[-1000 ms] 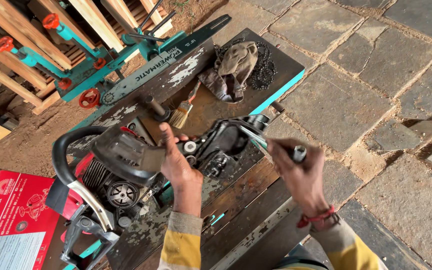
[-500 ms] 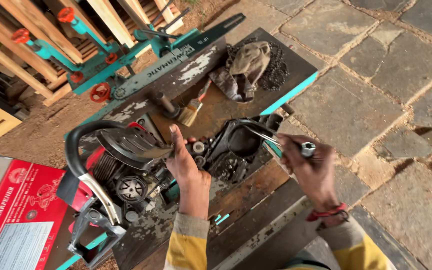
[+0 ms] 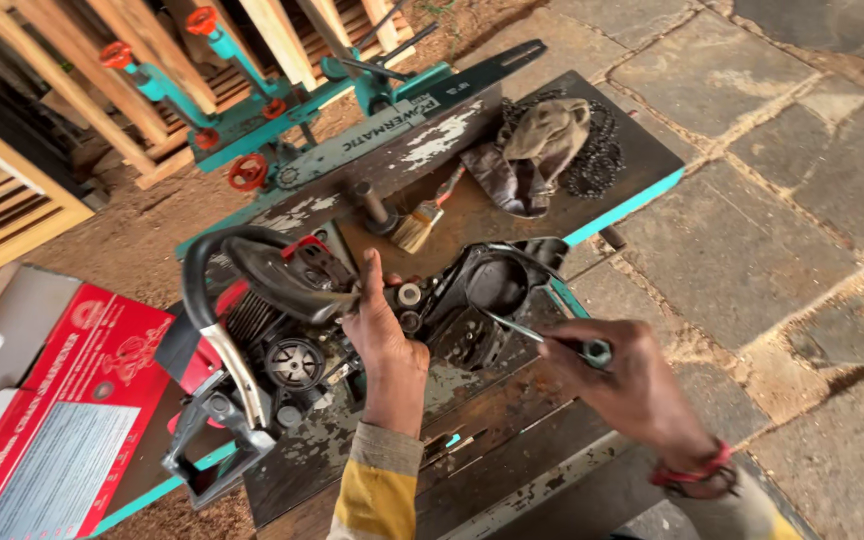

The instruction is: The person uses a socket wrench to loosen and remove bolts from the side cover of a chainsaw. They then detach the cover and set it aside on the workbench, exposing the internal components of the machine.

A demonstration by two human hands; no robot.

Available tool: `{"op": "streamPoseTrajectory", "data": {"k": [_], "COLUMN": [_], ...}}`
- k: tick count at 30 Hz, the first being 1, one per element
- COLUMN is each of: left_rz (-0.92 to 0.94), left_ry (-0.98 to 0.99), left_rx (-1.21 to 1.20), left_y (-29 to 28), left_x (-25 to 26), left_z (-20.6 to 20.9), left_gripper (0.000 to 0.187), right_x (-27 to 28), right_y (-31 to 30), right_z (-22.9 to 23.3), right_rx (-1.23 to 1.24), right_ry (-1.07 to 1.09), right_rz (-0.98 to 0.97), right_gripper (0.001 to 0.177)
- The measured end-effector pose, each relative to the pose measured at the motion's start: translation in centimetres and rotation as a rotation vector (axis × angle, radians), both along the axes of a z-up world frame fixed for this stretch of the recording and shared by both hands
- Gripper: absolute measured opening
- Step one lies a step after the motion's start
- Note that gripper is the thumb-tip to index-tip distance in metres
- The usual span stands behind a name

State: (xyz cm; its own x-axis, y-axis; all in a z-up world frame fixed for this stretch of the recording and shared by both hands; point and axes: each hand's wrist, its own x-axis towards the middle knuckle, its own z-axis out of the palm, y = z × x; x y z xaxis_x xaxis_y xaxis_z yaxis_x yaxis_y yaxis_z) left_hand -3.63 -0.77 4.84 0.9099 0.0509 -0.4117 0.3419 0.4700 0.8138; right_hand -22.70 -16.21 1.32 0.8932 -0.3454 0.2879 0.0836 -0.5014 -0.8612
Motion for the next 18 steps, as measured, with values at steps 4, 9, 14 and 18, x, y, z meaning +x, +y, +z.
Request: {"op": "streamPoseTrajectory", "data": {"k": [4,9,14,18], "left_rz": [-0.016,-0.09,-0.066,-0.083], "left_ry": [0.068,0.168,0.151,-0.025], "left_rx": [0.019,0.205,0.149,0.275], "left_y": [0.3,0.6,1.1,0.3], "left_x": [-0.4,-0.7,-0.2,-0.7], "left_z": [-0.6,-0.9,-1.4,-3.9], "left_gripper": [0.026,0.036,0.046,0.049], "right_x": [0.6,3.1,1.6,2.2], "right_y": [0.4,-2.7,-3.3,-1.2], "right_z": [0.0,0.0,-0.4,-1.2], "right_rx": [-0.177,-0.377,-0.162,0.242], "right_ry": [-0.065,-0.295,0.034,0.027], "right_rz": [-0.007,-0.008,-0.298,-0.358], "right_gripper": [0.013,0.011,0.012,0.02]}}
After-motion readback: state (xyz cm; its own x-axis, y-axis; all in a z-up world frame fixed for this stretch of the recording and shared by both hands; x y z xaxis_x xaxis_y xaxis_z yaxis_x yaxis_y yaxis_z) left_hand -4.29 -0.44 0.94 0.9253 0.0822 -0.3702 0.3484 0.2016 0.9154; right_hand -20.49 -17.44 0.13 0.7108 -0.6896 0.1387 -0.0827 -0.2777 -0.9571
